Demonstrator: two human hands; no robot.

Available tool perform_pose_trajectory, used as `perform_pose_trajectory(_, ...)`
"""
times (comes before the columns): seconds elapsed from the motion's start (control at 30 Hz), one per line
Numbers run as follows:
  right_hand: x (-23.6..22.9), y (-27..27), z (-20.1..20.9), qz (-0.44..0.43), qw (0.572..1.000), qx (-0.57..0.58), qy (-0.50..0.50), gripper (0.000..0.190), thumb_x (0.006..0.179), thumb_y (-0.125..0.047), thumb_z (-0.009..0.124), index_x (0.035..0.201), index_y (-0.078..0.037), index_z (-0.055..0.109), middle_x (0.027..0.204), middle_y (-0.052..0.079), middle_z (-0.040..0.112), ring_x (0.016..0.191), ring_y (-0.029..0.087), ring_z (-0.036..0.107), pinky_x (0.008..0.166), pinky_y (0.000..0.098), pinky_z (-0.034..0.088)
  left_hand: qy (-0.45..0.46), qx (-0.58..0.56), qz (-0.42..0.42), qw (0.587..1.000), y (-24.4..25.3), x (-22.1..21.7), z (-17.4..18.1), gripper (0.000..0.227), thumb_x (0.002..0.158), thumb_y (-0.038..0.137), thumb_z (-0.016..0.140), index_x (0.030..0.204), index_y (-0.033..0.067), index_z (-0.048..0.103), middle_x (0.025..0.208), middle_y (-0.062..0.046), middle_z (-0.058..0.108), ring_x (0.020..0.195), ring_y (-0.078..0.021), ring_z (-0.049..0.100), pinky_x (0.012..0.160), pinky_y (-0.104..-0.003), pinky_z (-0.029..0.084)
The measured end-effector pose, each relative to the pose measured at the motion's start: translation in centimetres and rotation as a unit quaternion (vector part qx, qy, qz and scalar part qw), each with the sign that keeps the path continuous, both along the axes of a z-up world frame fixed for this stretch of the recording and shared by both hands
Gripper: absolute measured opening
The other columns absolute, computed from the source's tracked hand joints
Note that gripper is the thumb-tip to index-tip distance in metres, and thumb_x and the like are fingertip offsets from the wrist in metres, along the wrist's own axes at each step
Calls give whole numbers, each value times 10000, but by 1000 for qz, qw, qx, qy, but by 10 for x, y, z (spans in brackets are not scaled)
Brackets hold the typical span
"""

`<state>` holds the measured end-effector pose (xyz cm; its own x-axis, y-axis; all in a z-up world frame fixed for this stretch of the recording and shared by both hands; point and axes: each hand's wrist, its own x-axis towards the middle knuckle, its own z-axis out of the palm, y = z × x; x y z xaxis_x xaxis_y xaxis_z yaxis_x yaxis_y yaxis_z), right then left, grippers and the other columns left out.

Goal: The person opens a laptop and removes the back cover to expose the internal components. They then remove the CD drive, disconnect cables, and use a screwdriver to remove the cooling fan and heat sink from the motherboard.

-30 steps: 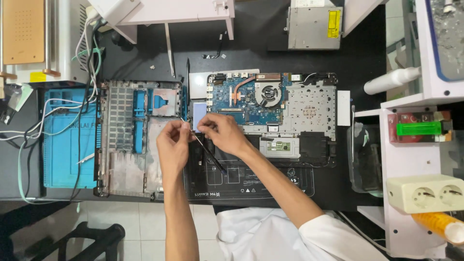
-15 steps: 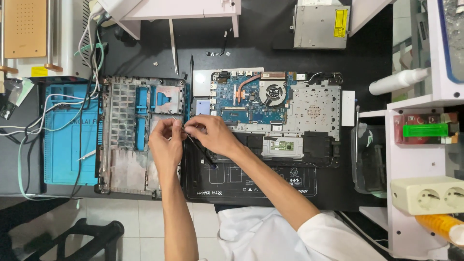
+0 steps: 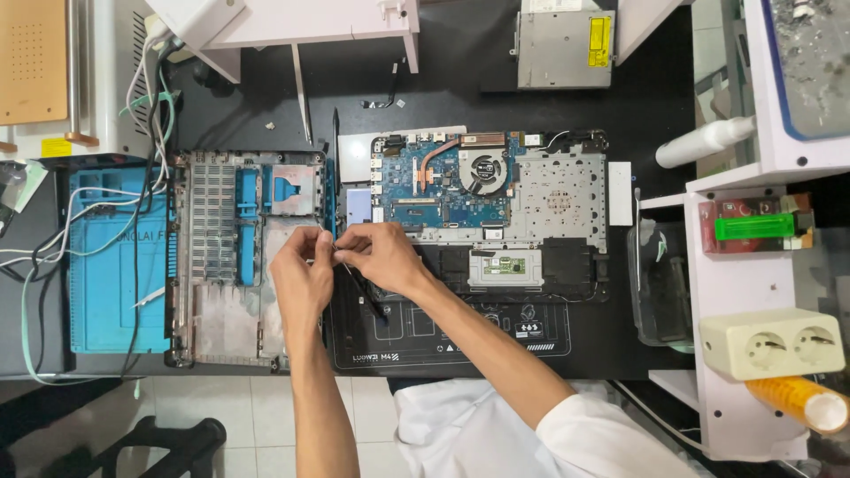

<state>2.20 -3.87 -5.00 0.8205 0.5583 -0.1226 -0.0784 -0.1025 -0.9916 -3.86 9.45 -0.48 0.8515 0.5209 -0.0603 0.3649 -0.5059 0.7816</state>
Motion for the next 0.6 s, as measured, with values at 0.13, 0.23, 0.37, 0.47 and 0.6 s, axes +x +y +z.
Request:
perform_pose_trajectory(0.13,-3,-3,4,-14,1000,-2,14,129,855,-65,780,969,-4,771,837,88,801,780,132,772,717,281,621,8,-15,-12,1000,1,3,2,198,994,168,673,1000,-30,692,817,-123,741,725,-165,693,664,-319,542)
perform_pose_trajectory(0.23,-5,-7,5,-28,999,-3,18,138,870,-78,777,991,-13,790,826,88,803,766,130,778,699,275,619,27,-18,-22,999,0,6,6,205,983,180,663,1002,-22,693,831,-130,749,743,-184,715,670,-330,552)
perform_pose_trajectory(0.37,-6,-18,8,-45,999,-9,-10,264,860,-87,793,1103,7,754,959,131,792,827,142,776,732,288,638,41,110,-80,990,-14,16,21,176,991,159,649,994,-11,693,863,-195,736,799,-352,706,688,-435,531)
perform_pose_trajectory(0.47,0,-49,17,-66,996,-16,-56,379,852,-105,795,1208,-7,713,1085,150,770,922,153,768,793,295,645,72,242,-111,961,-24,25,17,146,990,152,633,973,17,686,923,-202,735,847,-422,683,671,-507,520)
perform_pose_trajectory(0.6,9,-122,27,-133,967,-119,-182,280,904,-150,766,1172,-69,754,1135,126,770,1001,208,754,879,335,609,91,379,-161,907,-22,26,-24,91,903,77,606,972,30,641,971,-150,726,994,-360,699,692,-476,569)
